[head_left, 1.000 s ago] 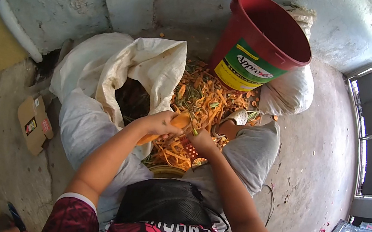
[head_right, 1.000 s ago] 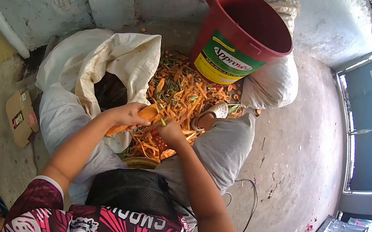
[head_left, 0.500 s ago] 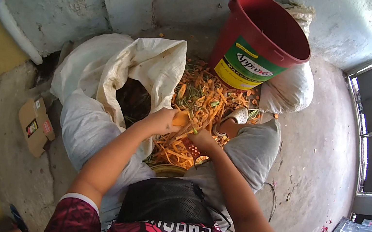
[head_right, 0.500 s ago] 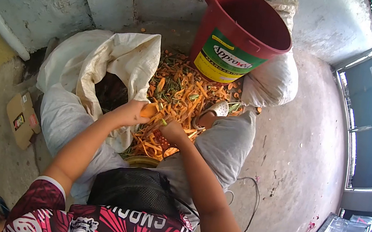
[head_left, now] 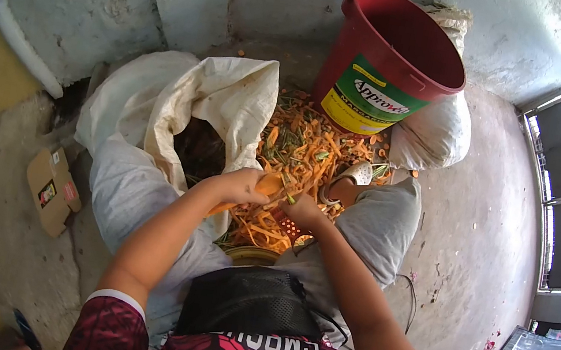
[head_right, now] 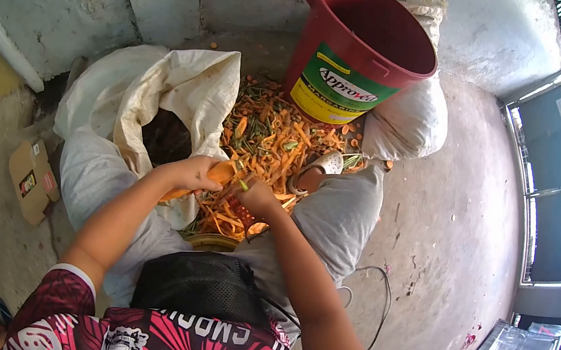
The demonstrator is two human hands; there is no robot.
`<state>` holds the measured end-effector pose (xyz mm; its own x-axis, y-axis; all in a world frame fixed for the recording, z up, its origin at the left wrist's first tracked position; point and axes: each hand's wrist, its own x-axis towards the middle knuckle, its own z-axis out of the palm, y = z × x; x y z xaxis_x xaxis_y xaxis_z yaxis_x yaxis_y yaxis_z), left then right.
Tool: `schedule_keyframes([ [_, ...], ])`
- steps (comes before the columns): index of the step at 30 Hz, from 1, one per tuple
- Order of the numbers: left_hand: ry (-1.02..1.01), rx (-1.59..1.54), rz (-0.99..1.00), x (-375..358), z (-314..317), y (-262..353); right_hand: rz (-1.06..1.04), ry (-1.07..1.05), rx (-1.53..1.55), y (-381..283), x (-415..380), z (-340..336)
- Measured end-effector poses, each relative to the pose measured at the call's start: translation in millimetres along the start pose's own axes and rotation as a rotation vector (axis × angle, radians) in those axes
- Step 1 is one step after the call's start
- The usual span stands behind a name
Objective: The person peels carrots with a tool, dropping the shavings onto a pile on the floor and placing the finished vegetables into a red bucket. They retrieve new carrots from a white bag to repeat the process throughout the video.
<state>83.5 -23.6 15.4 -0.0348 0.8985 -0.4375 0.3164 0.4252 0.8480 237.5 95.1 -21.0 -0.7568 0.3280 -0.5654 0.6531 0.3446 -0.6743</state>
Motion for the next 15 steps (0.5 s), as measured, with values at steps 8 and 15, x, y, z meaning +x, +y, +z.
schedule_keyframes([
  [8,0.133,0.226,0.128,1.6,1.3,-9.4,-0.01,-0.011,-0.066,21.9,22.0,9.1],
  [15,-0.166,-0.245,-0.094,-2.1,-5.9,-0.3,-0.118,0.001,0.03,21.4,17.8,9.5],
])
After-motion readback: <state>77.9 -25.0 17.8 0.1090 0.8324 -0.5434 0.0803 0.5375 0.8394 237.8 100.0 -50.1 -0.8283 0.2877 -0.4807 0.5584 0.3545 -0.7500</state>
